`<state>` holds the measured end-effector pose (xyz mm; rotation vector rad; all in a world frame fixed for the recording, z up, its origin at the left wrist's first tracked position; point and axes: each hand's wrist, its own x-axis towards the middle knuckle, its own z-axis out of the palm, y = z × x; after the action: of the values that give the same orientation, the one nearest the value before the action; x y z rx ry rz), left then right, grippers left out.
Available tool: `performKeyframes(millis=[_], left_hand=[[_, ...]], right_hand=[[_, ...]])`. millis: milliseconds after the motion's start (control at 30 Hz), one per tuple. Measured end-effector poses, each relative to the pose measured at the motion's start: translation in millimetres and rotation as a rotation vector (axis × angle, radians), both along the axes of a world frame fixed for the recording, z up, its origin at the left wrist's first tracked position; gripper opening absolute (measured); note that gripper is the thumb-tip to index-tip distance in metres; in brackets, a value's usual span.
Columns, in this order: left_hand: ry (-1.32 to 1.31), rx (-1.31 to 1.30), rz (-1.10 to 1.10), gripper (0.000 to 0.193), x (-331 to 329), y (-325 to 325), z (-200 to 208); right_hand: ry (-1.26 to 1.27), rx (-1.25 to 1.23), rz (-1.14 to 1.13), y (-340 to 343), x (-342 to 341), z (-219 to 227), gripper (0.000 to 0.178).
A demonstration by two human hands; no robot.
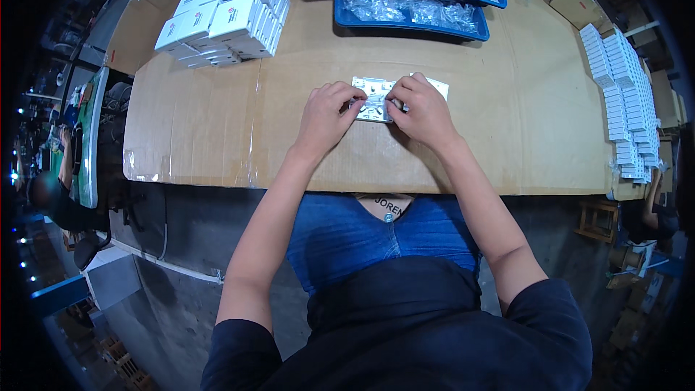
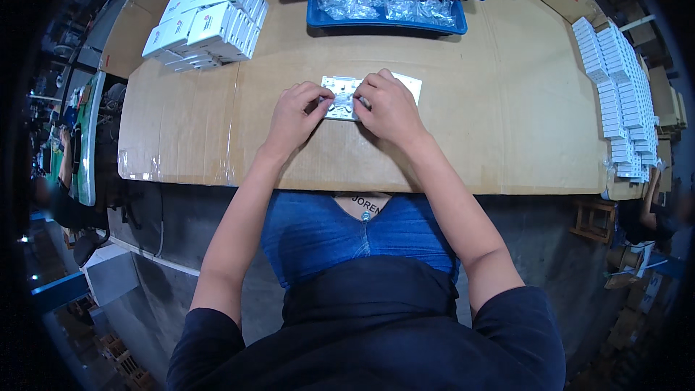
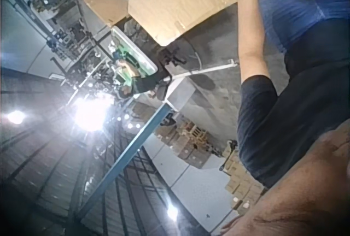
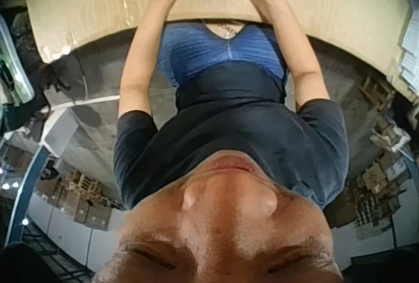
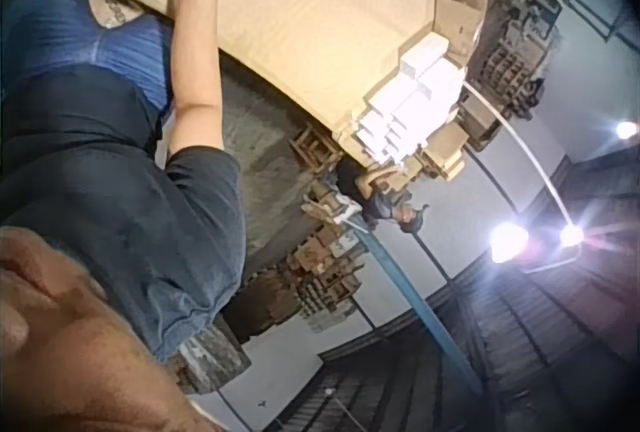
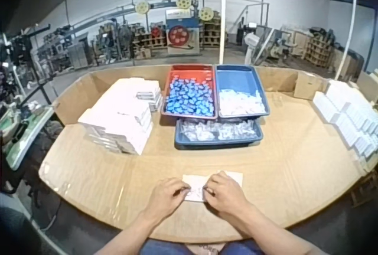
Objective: The recorder packages a small electronic component by placing it in a plastic bag and then into a white cardboard box.
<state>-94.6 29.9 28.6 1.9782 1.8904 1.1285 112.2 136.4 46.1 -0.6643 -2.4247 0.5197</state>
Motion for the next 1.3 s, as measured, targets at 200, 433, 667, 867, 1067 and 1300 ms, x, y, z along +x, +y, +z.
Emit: performKeyframes(millis=[200,433,667,867,1067,1300], left_hand=[[0.009,-0.010,-0.044,0.019,3.4,-5.7,1.6],[0.035,0.013,-0.083,0.022,7.8,-14.4,9.1],[0.096,0.031,-0.094,0.024,11.9,-25.5,6.0],[0.168,0.083,-0.035,0.025,31.5,-32.5,-1.8],[0.157,0.072,0.010,0.029,42.4,-41.3,-2.4],[0.166,0.008,0.003,0.031,48.0,-37.6,7.1]], right_hand=[[-0.032,-0.040,-0.059,-1.2,-3.5,2.0,0.014],[-0.015,0.004,-0.044,-14.6,-3.2,-3.4,0.014],[-0.220,-0.046,-0.169,-25.8,-0.2,4.3,0.016],[-0.245,0.155,-0.189,-32.4,-2.2,-3.2,0.012],[-0.178,0.070,-0.205,-45.4,5.0,-8.2,0.012],[-0.193,0.098,-0.204,-48.7,17.2,-0.6,0.015]])
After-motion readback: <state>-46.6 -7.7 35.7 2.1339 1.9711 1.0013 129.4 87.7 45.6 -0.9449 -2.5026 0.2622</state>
